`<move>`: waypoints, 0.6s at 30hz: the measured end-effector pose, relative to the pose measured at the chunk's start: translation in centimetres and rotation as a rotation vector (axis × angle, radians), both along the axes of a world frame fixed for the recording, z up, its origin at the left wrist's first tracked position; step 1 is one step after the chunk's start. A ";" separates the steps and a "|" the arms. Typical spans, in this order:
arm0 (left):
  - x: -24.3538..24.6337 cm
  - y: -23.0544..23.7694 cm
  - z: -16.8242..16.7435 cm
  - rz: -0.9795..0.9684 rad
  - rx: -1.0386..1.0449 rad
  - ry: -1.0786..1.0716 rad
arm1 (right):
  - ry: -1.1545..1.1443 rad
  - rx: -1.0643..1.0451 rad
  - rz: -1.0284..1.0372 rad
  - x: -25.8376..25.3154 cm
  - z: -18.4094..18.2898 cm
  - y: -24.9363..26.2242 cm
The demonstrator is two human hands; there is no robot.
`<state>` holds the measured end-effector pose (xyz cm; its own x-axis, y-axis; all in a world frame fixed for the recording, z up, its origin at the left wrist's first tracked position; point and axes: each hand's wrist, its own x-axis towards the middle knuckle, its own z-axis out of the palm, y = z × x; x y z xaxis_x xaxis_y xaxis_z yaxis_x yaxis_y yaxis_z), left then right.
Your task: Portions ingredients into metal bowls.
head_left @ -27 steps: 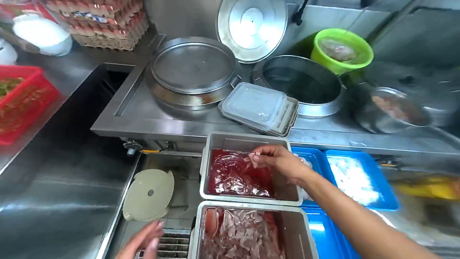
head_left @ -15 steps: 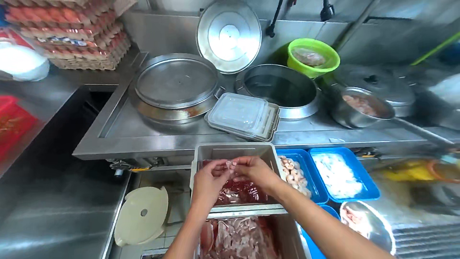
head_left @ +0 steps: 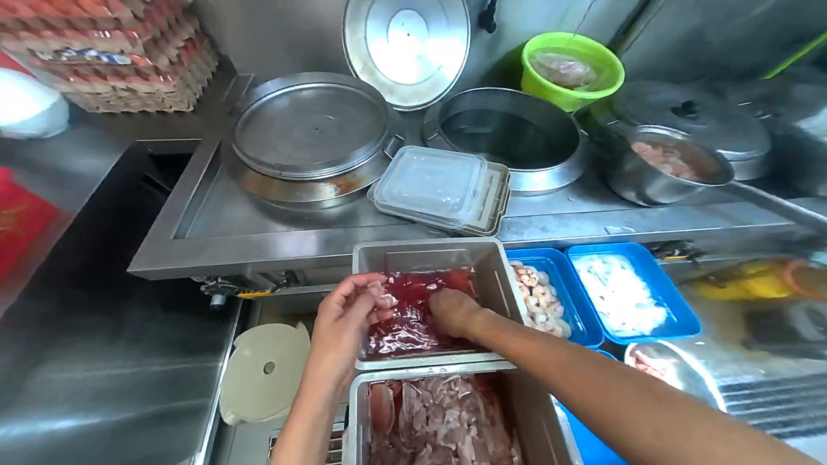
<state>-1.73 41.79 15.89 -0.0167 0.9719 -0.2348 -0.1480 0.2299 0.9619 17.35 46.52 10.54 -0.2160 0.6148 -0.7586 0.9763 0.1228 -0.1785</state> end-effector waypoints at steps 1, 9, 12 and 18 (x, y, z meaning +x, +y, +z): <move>-0.2 -0.2 -0.1 -0.003 0.006 0.002 | -0.011 -0.005 0.013 -0.2 -0.5 0.0; -1.0 -1.2 -0.2 -0.108 -0.009 0.028 | 0.289 -0.022 -0.143 2.3 -0.1 0.6; -0.5 -0.7 0.3 -0.241 -0.061 0.091 | 0.607 -0.027 -0.329 4.5 3.2 0.2; 2.7 2.3 0.2 -0.612 -0.172 0.376 | 0.893 -0.024 -0.689 7.7 7.3 -1.6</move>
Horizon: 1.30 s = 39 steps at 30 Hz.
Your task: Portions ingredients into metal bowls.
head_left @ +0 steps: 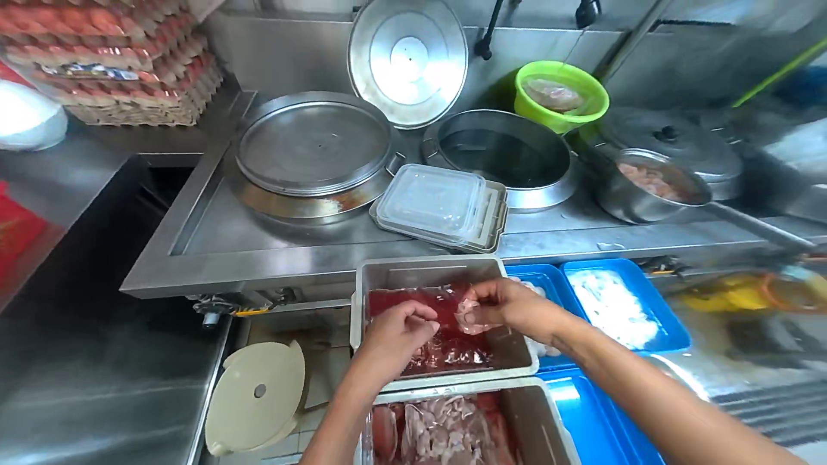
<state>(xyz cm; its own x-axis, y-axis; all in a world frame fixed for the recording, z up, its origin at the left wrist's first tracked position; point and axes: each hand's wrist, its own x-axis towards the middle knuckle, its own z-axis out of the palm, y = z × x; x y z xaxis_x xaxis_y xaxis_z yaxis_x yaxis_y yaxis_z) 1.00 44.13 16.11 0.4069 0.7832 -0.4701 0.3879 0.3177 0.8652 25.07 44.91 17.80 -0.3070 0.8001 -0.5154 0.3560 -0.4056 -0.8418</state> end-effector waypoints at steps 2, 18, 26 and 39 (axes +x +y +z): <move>1.2 0.9 -0.2 -0.082 0.013 0.058 | 0.082 -0.048 -0.095 0.7 -0.2 -0.6; 7.3 4.3 -6.4 -1.202 0.371 0.796 | -0.371 0.139 0.074 0.0 0.5 -4.0; 6.1 3.2 -5.6 -1.116 0.427 0.806 | -0.376 0.378 -0.010 -2.4 -0.9 -5.8; 0.7 2.7 1.1 -0.188 0.585 0.241 | -0.800 0.257 -0.733 25.7 -2.6 -18.6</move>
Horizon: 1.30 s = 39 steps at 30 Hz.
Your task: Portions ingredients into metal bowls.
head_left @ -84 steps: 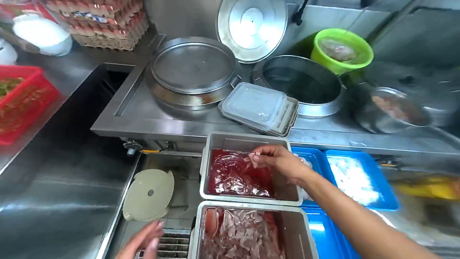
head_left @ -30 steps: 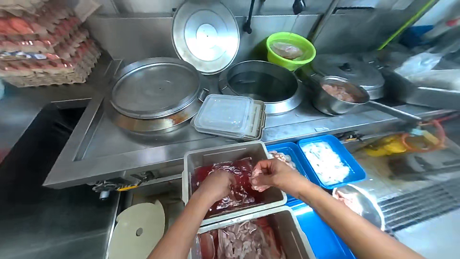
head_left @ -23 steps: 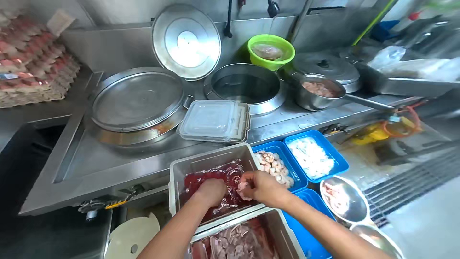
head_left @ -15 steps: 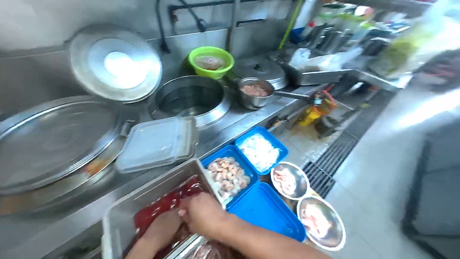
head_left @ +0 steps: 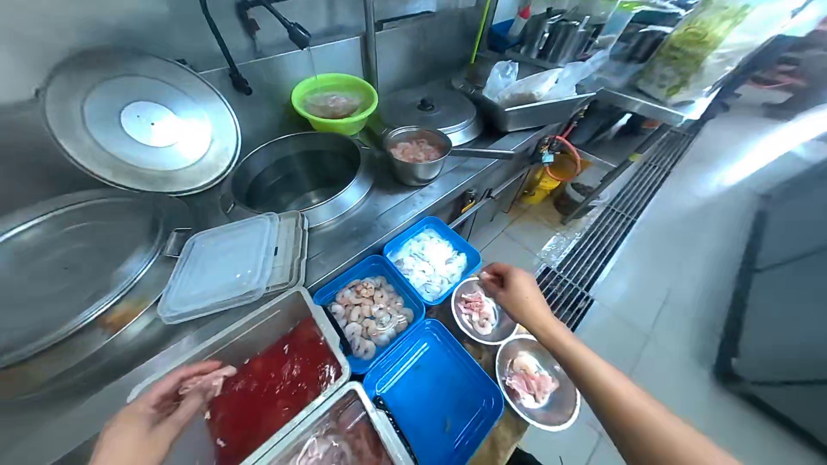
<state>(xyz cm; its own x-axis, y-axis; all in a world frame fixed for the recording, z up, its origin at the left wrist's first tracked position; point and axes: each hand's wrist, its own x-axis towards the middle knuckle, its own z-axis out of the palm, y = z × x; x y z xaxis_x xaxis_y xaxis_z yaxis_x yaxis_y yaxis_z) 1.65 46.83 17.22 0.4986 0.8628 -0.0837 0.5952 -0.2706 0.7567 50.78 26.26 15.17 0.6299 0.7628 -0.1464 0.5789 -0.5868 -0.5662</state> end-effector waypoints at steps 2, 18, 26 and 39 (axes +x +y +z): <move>1.5 -1.1 0.5 0.098 -0.033 -0.196 | 0.026 -0.238 0.132 2.7 -3.6 0.1; 34.0 -27.7 -4.2 -0.062 -0.235 -0.242 | 0.218 -0.048 0.103 18.3 -10.9 -20.9; 38.3 -33.5 -7.8 -0.078 -0.028 0.354 | 0.775 -0.275 0.276 13.2 -12.6 -22.5; 38.8 -39.0 -9.0 -0.222 0.229 0.073 | 0.729 -0.152 -0.060 11.0 -8.3 -26.3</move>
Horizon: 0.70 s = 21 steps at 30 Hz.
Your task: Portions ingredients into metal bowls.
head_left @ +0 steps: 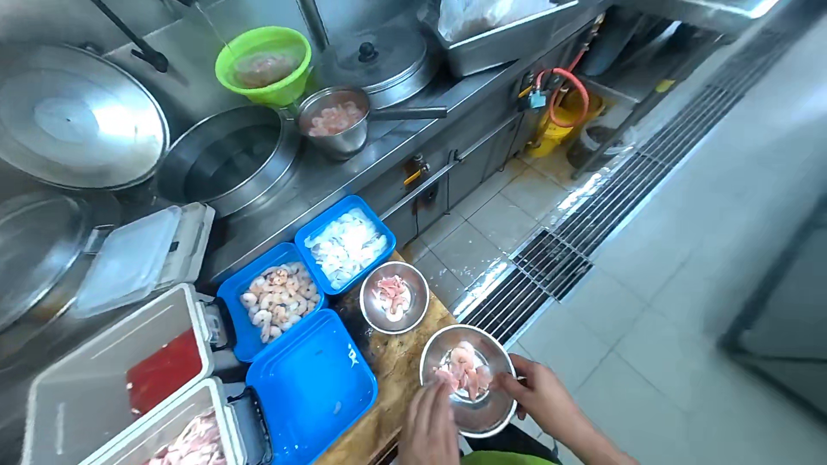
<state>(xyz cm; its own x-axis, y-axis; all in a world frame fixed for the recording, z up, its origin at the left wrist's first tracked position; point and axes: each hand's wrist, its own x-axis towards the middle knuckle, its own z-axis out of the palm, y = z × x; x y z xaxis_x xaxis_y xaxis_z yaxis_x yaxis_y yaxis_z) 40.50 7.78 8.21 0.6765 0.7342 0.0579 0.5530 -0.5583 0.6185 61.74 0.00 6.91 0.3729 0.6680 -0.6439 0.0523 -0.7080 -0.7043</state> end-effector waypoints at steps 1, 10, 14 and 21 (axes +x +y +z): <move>1.7 -0.2 -0.1 -0.086 0.010 0.000 | -0.021 0.007 -0.029 0.1 1.1 -0.6; 15.2 -3.1 -0.5 -0.350 -0.030 -0.077 | -0.352 0.197 -0.427 1.0 7.9 -5.0; 19.8 -4.7 0.4 -0.564 -0.268 -0.189 | -0.550 0.113 -0.481 3.7 9.9 -6.8; 28.8 -8.9 0.7 -0.673 -0.501 -0.443 | -0.826 0.035 -0.400 11.1 13.1 -9.6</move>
